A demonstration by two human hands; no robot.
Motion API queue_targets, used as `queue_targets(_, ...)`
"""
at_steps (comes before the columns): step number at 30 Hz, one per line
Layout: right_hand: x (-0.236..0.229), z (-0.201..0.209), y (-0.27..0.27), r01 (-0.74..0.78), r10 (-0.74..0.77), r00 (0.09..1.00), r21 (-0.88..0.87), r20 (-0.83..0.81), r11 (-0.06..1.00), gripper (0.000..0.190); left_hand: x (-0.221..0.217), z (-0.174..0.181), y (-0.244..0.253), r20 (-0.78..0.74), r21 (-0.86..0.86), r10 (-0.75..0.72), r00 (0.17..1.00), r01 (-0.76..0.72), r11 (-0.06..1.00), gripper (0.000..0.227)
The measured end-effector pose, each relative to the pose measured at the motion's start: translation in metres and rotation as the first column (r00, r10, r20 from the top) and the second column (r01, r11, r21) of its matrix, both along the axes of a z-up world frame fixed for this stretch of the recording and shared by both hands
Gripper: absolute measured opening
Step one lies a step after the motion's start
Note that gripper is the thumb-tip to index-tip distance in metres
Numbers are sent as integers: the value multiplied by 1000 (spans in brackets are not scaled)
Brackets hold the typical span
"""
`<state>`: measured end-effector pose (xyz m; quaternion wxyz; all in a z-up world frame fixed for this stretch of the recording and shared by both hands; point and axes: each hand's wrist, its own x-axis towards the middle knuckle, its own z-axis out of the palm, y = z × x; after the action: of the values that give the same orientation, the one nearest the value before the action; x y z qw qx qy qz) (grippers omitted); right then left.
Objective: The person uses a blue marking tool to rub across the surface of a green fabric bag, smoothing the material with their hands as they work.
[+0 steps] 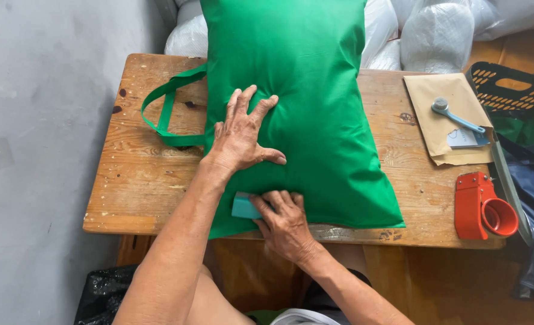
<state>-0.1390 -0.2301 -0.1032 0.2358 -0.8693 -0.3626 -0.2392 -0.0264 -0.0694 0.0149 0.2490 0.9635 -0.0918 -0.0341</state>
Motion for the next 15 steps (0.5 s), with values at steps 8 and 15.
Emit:
queue_targets(8, -24, 37, -25, -340, 217, 761, -90, -612, 936, 45, 0, 1, 2, 5, -26, -3, 1000, 3, 1000, 120)
queue_targets(15, 17, 75, -54, 70, -67, 992, -25, 105, 997, 38, 6, -2, -3, 7, 12, -3, 1000, 3, 1000, 120)
